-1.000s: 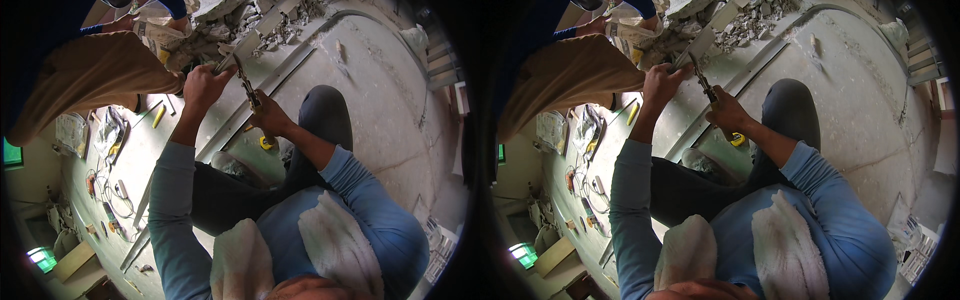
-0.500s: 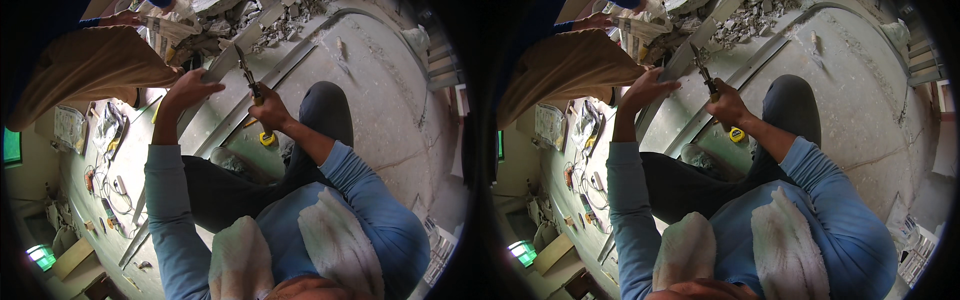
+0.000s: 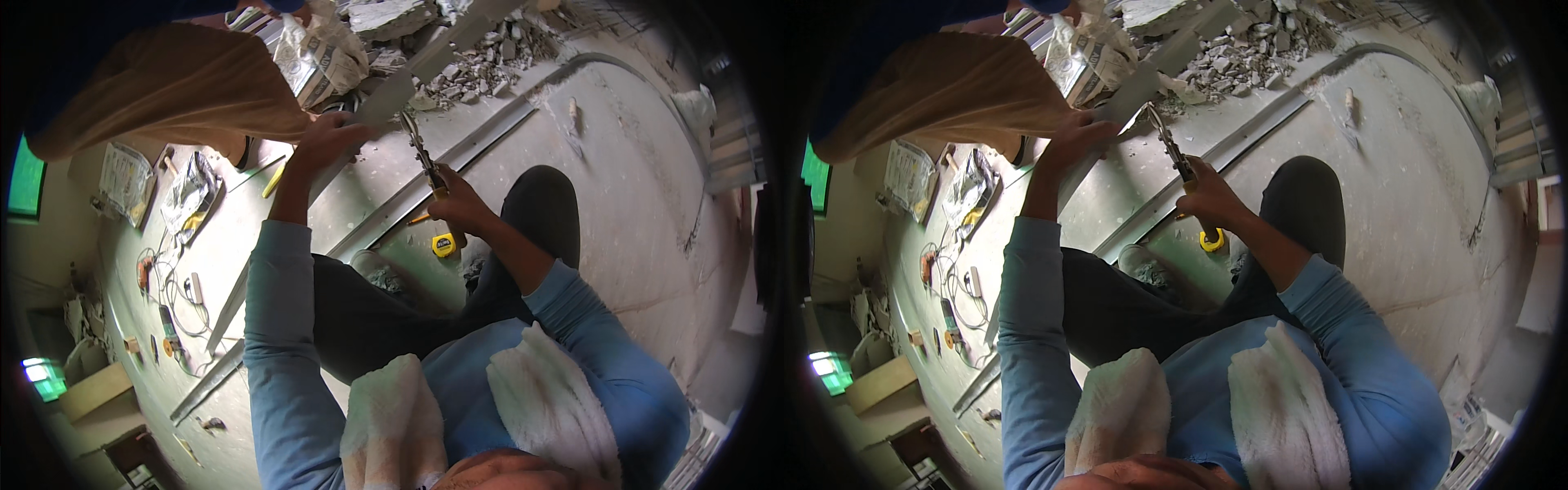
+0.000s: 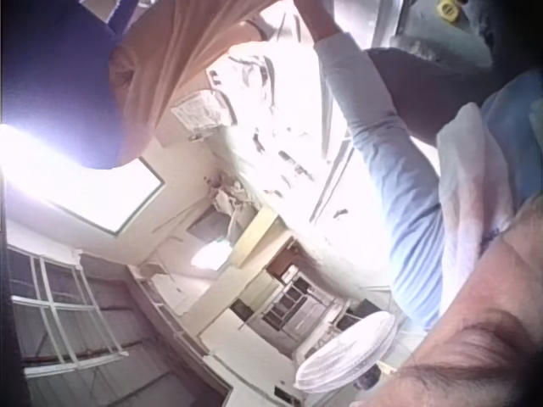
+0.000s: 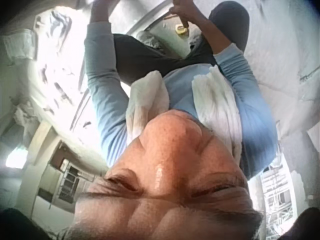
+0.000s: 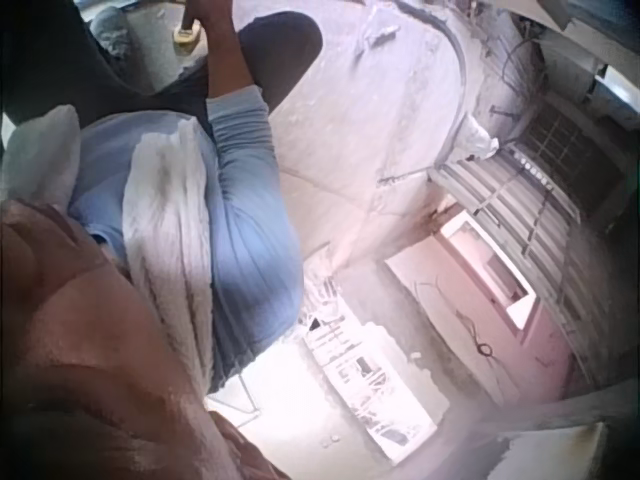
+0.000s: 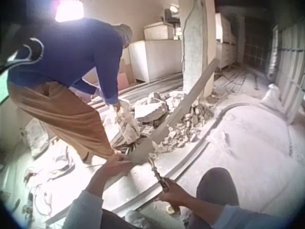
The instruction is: The person sits on the floor and uses tin snips to cut a long metal strip into smaller pieces. The person repeatedly positions the snips, cuts, and removes the cut sections, leaving a pile of metal pieces on the floor.
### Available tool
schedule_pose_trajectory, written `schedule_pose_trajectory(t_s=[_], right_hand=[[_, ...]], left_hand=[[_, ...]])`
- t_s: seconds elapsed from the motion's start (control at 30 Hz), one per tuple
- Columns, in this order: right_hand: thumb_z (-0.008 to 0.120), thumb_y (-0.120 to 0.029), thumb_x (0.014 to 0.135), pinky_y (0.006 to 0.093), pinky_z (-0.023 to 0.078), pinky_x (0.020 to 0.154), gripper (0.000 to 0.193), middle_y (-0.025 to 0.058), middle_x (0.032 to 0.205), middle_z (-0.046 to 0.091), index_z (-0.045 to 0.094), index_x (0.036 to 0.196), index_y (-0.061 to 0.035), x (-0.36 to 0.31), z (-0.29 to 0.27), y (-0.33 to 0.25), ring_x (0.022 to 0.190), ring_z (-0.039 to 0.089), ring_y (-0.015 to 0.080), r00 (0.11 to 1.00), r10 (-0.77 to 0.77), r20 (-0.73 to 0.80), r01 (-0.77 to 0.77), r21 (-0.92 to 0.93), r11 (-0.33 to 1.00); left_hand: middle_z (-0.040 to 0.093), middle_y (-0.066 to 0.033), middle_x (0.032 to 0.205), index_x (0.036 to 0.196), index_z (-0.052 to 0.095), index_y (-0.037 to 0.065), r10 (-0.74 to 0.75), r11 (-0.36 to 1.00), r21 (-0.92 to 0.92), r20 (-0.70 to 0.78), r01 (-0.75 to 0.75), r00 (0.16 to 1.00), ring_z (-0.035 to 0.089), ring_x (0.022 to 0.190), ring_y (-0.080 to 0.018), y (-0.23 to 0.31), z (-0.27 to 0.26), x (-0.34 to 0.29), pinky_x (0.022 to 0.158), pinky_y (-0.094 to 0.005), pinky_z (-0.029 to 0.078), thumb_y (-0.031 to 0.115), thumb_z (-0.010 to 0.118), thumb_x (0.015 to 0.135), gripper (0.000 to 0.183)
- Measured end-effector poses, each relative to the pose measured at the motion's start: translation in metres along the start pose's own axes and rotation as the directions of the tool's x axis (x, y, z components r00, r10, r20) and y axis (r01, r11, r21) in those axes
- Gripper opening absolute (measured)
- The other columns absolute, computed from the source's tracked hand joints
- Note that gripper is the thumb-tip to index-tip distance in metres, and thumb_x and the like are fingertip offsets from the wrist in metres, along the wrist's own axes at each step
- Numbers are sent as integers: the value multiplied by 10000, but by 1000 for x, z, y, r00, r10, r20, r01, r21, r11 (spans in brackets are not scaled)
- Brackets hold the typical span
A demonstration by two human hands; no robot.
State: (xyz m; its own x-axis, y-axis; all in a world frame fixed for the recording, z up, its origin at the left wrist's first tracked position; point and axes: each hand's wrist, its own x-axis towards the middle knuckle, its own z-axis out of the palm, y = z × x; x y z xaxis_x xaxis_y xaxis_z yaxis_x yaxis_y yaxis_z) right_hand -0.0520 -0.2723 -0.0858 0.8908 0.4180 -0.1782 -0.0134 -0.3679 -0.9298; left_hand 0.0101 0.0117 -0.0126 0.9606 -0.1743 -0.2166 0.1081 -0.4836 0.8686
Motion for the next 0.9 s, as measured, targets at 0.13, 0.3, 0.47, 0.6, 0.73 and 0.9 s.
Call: schedule_pose_trajectory(t_s=[0.13,0.3,0.47,0.6,0.73,0.9], right_hand=[[673,-93,661,370,504,832,635,105,972,532,504,1268,-18,-2,-10,-7,938,550,226,998,-26,57,26,-8,1000],[679,-63,658,347,510,766,630,92,945,530,504,1263,-20,-3,-21,-10,874,556,209,991,83,109,-82,-11,997],[688,-52,652,352,513,751,609,81,916,528,511,1234,-23,-3,-25,-6,854,560,203,996,-22,91,35,-139,990],[690,-45,651,349,506,748,585,81,899,526,512,1208,-24,-1,-25,-2,851,556,205,993,14,116,-2,-105,995],[696,-42,654,350,502,737,577,84,893,514,509,1199,-18,-1,-25,-1,849,553,203,996,-28,87,42,-165,985],[704,-56,656,360,507,763,631,91,925,520,499,1250,-2,1,-27,0,870,555,211,995,-16,95,33,-174,984]], left_hand=[[683,-108,704,865,738,-18,27,974,228,-109,-2,994,676,668,-174,5,15,5,641,-370,519,512,788,819,534],[698,-176,744,821,716,-46,34,947,319,-215,37,976,709,716,-280,4,26,5,687,-414,532,559,781,796,608],[707,-225,792,804,711,-57,45,948,316,-270,45,962,718,776,-331,-2,31,10,733,-437,544,613,759,776,672],[714,-221,817,828,725,-41,15,942,326,-279,80,960,722,792,-325,0,32,11,744,-432,547,620,760,764,665],[723,-218,846,844,732,-25,6,937,337,-286,94,958,726,803,-321,6,33,8,752,-429,549,618,766,756,650],[725,-215,853,843,735,-15,6,936,336,-305,102,952,726,816,-322,10,37,6,771,-442,547,627,761,748,650]])
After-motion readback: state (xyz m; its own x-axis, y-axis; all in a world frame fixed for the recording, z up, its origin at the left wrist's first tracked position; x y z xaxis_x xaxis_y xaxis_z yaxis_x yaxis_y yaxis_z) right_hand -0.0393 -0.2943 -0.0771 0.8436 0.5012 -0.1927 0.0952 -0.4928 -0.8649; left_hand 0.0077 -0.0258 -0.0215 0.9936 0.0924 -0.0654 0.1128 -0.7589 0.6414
